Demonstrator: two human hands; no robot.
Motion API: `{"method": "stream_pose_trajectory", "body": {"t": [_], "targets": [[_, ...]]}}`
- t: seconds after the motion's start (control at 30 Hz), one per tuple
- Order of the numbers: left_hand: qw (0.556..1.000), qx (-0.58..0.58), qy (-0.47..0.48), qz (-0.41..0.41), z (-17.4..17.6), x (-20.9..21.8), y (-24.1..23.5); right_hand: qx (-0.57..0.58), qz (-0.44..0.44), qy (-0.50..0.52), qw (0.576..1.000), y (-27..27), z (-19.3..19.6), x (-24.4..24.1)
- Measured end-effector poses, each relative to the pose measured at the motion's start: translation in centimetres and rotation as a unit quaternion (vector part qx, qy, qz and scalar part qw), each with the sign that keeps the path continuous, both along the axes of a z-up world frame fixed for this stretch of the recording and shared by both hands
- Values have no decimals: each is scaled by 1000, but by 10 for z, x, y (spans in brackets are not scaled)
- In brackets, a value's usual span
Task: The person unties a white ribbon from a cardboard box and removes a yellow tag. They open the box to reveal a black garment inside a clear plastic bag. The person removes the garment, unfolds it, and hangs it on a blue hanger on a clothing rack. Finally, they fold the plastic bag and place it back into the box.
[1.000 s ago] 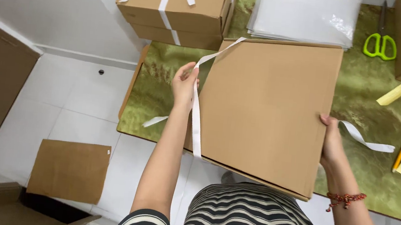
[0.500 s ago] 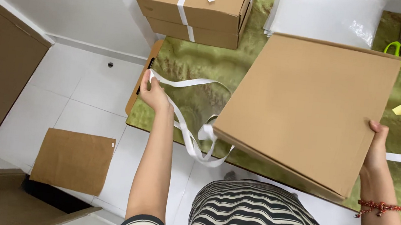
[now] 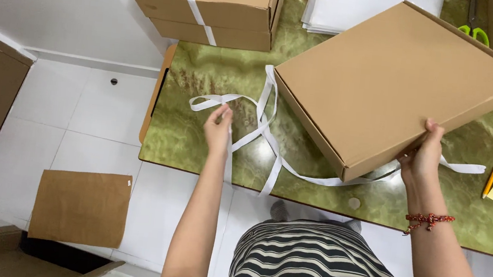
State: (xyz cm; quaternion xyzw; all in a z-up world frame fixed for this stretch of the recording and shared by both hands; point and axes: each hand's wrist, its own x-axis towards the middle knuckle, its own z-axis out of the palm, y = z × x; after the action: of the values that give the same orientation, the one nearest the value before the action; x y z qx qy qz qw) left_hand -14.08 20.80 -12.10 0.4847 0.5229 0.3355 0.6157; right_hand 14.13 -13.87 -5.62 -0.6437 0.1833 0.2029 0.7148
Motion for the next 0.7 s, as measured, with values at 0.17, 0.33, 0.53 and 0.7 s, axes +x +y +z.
{"method": "stream_pose_trajectory", "body": {"t": [0.17, 0.33, 0.53, 0.7], "targets": [[961, 152, 125, -194, -94, 33, -27, 3, 38, 5, 999, 8, 17, -19], [830, 209, 394, -335, -61, 36, -61, 3, 98, -54, 994, -2, -27, -13], [845, 248, 420, -218, -66, -8, -56, 24, 122, -54, 991, 3, -54, -25], [876, 251, 384, -145, -92, -80, -65, 85, 158, -33, 983, 18, -27, -59]]}}
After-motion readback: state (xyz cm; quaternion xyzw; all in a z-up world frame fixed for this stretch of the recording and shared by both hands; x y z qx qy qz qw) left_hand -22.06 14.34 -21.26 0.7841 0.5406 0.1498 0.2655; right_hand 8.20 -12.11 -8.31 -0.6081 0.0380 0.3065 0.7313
